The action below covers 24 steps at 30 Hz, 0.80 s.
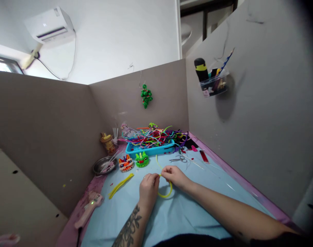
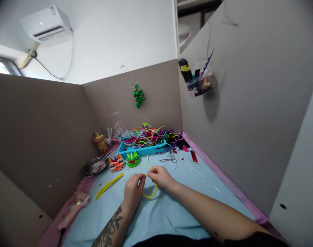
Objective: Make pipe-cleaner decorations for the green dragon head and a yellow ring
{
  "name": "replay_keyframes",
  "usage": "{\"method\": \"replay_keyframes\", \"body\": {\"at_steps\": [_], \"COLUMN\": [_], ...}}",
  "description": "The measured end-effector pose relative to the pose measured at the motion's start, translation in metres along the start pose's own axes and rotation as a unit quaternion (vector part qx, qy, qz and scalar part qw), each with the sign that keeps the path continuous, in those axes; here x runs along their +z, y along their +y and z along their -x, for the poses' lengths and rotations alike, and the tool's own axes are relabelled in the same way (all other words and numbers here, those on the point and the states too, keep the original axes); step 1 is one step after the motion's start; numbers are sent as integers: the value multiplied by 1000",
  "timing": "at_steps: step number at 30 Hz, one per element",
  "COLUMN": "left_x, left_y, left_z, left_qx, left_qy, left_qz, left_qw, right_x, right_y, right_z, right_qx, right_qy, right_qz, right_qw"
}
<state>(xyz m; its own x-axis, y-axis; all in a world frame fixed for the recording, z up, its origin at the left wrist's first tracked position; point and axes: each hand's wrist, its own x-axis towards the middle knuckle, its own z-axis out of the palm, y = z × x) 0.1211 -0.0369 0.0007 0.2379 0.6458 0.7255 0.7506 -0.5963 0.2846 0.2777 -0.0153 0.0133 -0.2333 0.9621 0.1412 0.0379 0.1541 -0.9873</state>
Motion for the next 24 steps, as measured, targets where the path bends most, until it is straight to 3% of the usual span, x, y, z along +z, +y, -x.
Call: {"method": "replay_keyframes", "body": {"at_steps": [12, 24], "left_x": [-1, -8], "left_y": [0, 5], "left_z": [-1, -2], "left_qx": [18, 57], "left_qy": [4, 43], "left_qz": [-89, -95], "left_qw": [996, 993], "right_x": [1, 2], "right_y": [5, 3], "right_z": [-1, 0], "right_qx": [5, 12], "right_qy": [-6, -5], "right_qz": [10, 0], "right_qw": [1000, 1000]}}
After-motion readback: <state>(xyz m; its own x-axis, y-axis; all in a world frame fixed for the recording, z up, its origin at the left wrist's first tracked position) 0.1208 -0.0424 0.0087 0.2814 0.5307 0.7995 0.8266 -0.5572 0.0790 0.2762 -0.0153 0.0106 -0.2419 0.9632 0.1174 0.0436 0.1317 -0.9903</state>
